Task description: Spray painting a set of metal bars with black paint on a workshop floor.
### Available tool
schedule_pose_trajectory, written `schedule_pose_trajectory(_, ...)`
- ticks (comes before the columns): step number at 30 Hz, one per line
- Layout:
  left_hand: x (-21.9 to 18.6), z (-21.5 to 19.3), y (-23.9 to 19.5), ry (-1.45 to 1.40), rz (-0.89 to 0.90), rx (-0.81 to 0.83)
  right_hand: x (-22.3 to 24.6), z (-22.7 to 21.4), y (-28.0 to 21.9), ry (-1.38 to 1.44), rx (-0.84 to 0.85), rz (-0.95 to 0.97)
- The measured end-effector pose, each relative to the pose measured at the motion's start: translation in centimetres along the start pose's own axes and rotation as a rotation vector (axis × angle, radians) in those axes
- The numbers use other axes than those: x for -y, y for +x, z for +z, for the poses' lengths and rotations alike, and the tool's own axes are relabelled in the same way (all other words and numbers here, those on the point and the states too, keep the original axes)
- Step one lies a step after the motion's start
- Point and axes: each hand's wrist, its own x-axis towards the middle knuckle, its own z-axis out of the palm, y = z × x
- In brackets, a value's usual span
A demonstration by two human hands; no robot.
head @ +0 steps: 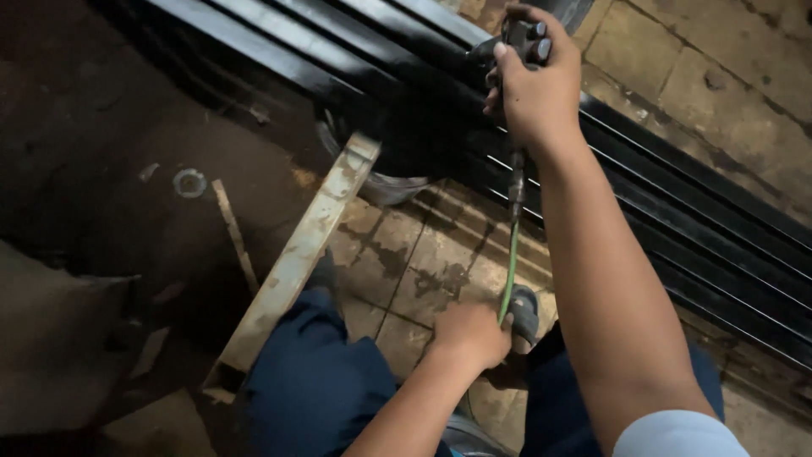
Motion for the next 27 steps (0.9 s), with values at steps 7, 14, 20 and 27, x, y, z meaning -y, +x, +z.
schedule_pose_trajectory(7,0.2,-1.4,-1.0,-0.102,-0.047,-0.118,1.0,2.3,1.3,0.016,0.040,0.080)
schedule_pose_trajectory(14,0.7,-1.4,-0.6,-0.164,-0.043,-0.207,0.8,3.5,2.8,0.139,0.089,0.038)
schedule_pose_trajectory(20,0.4,-2.1,-1.2,-0.162,-0.039,-0.223,0.4,4.1,3.8,0.131,0.098,0.015)
schedule_pose_trajectory(27,0.3,-1.9,-1.1,-0.147,-0.039,-0.223,-0.1,3.6,3.5,0.040,0.102,0.035)
